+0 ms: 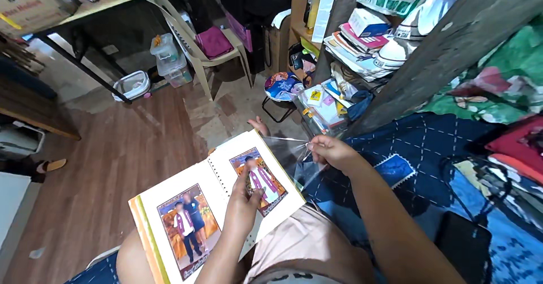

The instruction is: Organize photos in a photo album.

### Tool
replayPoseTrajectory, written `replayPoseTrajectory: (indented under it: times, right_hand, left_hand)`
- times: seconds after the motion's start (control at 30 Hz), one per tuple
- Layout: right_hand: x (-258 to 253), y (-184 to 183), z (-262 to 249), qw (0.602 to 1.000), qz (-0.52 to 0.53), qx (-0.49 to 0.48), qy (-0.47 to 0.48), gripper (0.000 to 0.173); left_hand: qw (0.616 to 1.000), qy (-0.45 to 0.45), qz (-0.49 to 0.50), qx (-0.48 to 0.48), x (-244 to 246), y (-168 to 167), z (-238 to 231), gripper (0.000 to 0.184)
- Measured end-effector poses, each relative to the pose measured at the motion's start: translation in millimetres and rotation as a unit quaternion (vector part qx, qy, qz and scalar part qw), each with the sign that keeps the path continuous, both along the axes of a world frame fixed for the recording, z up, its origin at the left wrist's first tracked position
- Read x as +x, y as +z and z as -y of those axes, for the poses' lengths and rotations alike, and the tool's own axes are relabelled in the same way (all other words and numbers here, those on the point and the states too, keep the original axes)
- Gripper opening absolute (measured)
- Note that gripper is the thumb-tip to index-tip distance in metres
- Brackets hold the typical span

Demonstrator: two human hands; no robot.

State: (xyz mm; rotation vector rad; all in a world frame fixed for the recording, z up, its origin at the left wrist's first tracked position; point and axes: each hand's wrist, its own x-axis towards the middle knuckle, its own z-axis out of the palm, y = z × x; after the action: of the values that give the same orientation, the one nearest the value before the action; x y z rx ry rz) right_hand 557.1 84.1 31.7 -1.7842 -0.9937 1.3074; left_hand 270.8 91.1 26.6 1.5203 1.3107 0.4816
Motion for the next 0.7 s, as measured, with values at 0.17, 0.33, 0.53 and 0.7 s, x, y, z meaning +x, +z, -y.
replayPoseTrajectory:
  times: [0.17, 0.33, 0.53, 0.7]
  right_hand:
    - [-3, 4, 4, 1.000, 0.004, 0.018, 0.012, 0.017]
    - [-18, 18, 14, 0.998, -0.007, 0.051, 0.030, 0.016]
    - [-37, 34, 22, 0.995, -0.022, 0.077, 0.057, 0.015]
    - [-41, 36, 20, 0.995, -0.012, 0.082, 0.059, 0.015]
  left_hand:
    - [0.999, -0.006, -0.045, -0.010, 0, -3, -5, 0.073]
    - [0.996, -0.008, -0.084, -0.012, 0, -6, -8, 0.072]
    - [0.998, 0.004, -0.065, -0.013, -1, -9, -6, 0.073]
    - [1.000, 0.020, -0.013, -0.011, -4, -10, -3, 0.074]
